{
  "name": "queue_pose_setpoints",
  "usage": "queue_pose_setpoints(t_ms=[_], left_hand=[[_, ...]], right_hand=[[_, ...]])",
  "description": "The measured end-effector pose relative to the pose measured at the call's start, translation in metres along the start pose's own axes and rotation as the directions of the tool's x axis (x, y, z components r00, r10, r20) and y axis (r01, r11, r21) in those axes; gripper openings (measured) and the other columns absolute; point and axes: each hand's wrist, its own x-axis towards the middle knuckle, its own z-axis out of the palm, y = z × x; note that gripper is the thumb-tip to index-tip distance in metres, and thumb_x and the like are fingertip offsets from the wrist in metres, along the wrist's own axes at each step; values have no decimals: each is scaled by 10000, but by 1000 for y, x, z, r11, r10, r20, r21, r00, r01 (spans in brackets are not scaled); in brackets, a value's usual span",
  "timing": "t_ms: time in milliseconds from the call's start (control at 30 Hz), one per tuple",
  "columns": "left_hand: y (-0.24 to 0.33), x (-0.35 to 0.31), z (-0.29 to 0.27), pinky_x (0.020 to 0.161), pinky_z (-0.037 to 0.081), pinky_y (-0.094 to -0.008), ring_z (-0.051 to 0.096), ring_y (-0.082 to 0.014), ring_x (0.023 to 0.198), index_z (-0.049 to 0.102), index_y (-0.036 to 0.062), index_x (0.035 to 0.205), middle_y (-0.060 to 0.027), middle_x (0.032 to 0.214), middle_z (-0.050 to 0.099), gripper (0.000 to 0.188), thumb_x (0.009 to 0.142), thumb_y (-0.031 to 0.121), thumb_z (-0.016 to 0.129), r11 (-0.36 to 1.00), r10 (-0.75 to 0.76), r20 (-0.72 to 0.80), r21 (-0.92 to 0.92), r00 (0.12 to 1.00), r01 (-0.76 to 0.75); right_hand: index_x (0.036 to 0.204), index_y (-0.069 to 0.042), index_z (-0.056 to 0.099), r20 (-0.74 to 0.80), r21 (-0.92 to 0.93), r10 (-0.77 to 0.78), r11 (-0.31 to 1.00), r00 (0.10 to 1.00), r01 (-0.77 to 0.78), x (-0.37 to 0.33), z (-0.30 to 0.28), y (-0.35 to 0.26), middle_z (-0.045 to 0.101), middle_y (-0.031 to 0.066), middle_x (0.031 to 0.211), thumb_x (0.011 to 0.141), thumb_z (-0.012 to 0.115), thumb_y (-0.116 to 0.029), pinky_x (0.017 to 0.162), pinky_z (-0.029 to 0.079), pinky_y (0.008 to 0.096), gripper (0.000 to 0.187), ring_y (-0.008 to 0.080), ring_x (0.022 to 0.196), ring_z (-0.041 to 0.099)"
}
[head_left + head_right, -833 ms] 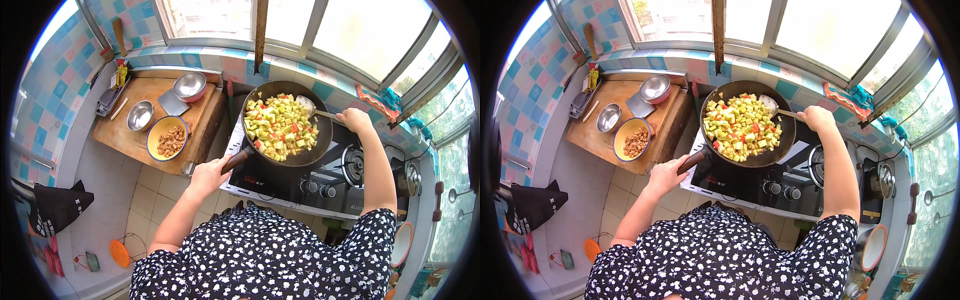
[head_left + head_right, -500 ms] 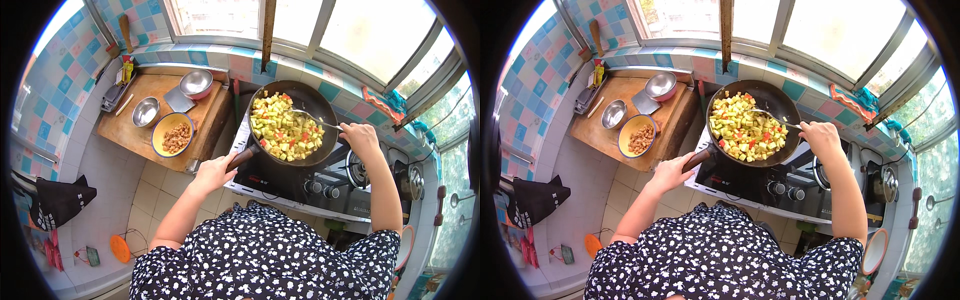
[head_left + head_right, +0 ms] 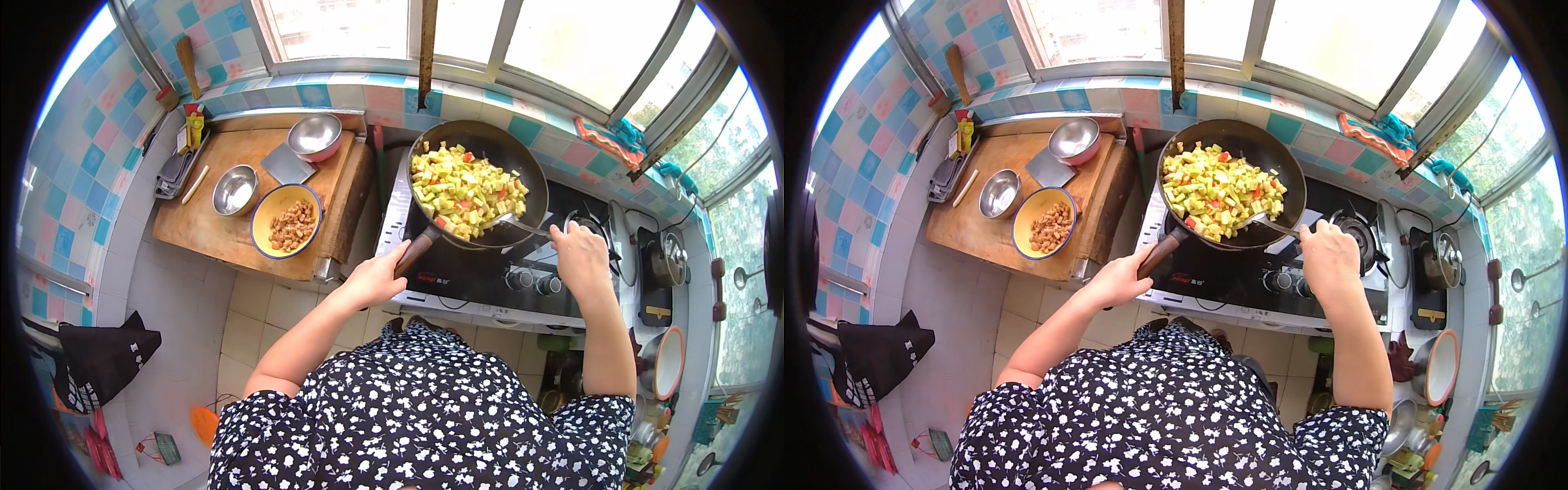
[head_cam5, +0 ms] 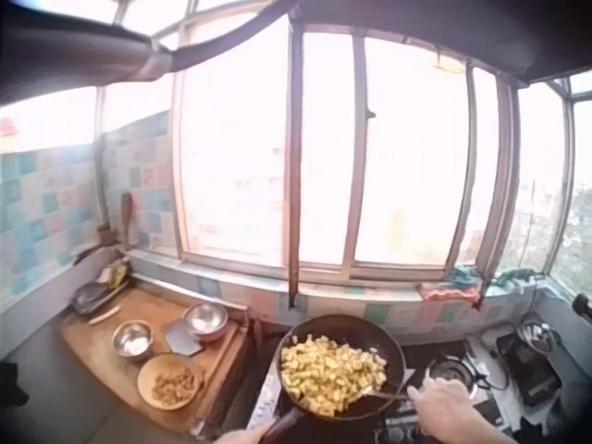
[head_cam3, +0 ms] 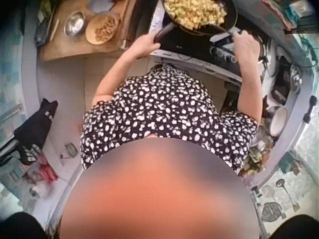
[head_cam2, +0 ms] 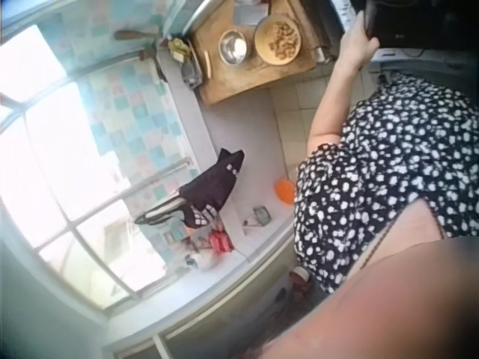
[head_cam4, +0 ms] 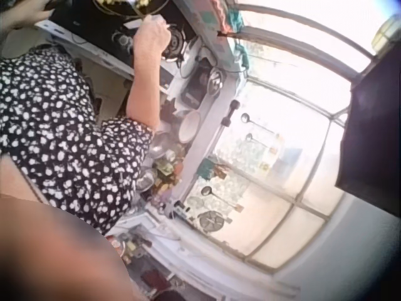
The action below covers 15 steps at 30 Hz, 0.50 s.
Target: The person stir-fries diced tomatoes and green vegetables in a wok on a gas stove. They add the green vegetables to the wok and continuously stir the mixture with a spatula to ensure even cooking.
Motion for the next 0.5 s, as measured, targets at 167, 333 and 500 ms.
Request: queue_pose_setpoints(t_ms=[167,333,500], left_hand=[[-3,1,2,912,480,-446,621,-407,1018,242,60,1490,-298,1074,625,805,771,202,574,998,41,26,-40,999,-40],[-8,3,7,901,485,-435,625,-411,1006,178,32,1500,-312,1078,620,842,792,232,588,993,92,117,-91,989,-81],[-11,4,20,845,500,-402,643,-314,905,176,27,1503,-221,1109,596,843,862,318,639,961,143,196,-262,970,-88]], right_hand=[[1160,-101,638,-45,142,188,973,981,-180,-1,37,-33,608,84,898,856,635,-159,719,520,352,310,245,862,633],[1287,-35,556,194,607,268,723,944,-330,-30,40,-30,640,159,1112,831,656,-172,881,489,393,487,298,1005,631],[1304,73,504,507,862,212,-97,835,-498,-46,59,-53,641,122,1112,871,605,-116,769,498,278,483,163,894,614]])
